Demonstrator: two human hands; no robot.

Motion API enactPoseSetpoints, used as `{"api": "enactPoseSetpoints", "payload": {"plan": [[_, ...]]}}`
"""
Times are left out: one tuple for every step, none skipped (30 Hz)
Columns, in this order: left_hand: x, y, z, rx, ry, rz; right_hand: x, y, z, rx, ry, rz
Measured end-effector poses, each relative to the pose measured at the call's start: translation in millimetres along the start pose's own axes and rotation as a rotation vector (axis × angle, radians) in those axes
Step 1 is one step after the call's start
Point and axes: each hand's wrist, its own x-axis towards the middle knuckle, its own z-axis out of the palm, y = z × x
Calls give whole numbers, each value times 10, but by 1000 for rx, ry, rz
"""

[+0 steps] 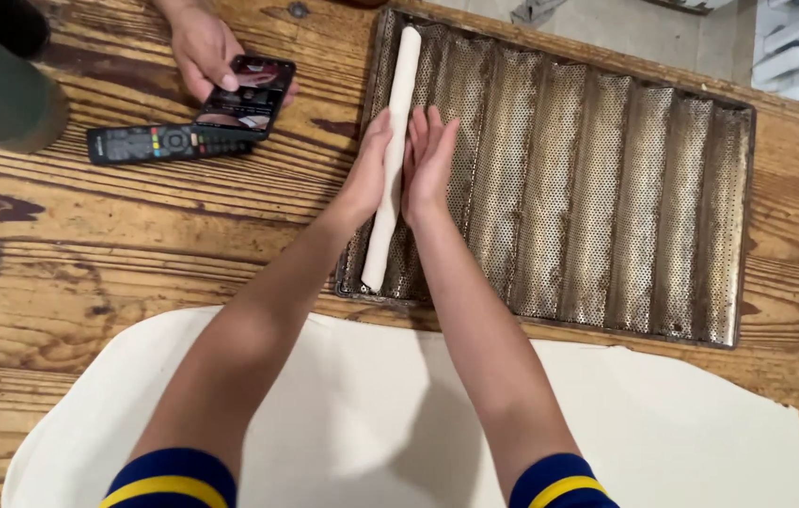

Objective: Shaping dough into long strips and placing them on a baking tray

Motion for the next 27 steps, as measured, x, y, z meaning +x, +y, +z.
{"api": "enactPoseSetpoints", "payload": {"plan": [[53, 32, 48, 1, 1, -5, 70, -13, 45, 1, 3, 4], [113, 62, 109, 17, 80, -61, 144, -35, 82, 34, 45, 1], [174, 97, 171, 33, 158, -117, 218, -62, 120, 68, 88, -2], [178, 115, 150, 35, 152, -113, 207, -91, 112, 70, 89, -8], [180, 135, 127, -38, 133, -129, 194, -120, 105, 77, 75, 26], [145, 137, 102, -112, 117, -152, 153, -131, 87, 81, 64, 68], [91, 282, 164, -112, 115, -156, 174, -143, 37, 82, 68, 69], [36, 441, 195, 56, 112, -199, 203, -142, 19, 13, 45, 47], [-21, 601, 223, 223, 108, -242, 231, -138, 4, -55, 21, 25], [-126, 496, 236, 224, 115, -251, 64, -167, 37, -54, 22, 36], [-234, 394, 250, -8, 96, -123, -104, -201, 72, -29, -3, 72], [-304, 311, 268, -238, 71, 15, -242, -258, 120, -2, -30, 100], [-583, 260, 226, -236, 74, 15, -466, -221, 94, 0, -33, 102], [-854, 213, 185, -215, 61, -82, -685, -189, 70, -33, -11, 125], [-1133, 165, 143, -194, 47, -180, -913, -154, 45, -65, 11, 149], [-1154, 67, 177, -196, 50, -181, -927, -79, 45, -68, 11, 151], [-1185, -29, 211, -233, 75, -129, -952, -3, 44, -21, 34, 108], [-1257, -133, 276, -276, 106, -81, -1013, 62, 21, 18, 59, 71], [-1348, -156, 282, -284, 114, -86, -1069, 101, -42, 9, 61, 79], [-1323, -148, 247, -265, 101, -77, -1034, 125, -56, 23, 50, 90], [-1294, -132, 215, -245, 89, -68, -997, 141, -68, 36, 39, 101], [-1289, -126, 192, -246, 85, -62, -991, 101, -92, 36, 36, 94], [-1280, -122, 165, -220, 74, -60, -983, 63, -117, -15, 32, 124], [-1265, -119, 135, -194, 70, -56, -963, 27, -136, -69, 22, 156], [-1106, -90, 121, -196, 71, -46, -845, 23, -124, -72, 15, 151], [-945, -62, 106, -122, 71, -15, -728, 20, -116, -86, 16, 123], [-778, -39, 91, -48, 71, 16, -602, 18, -111, -100, 18, 95]]}}
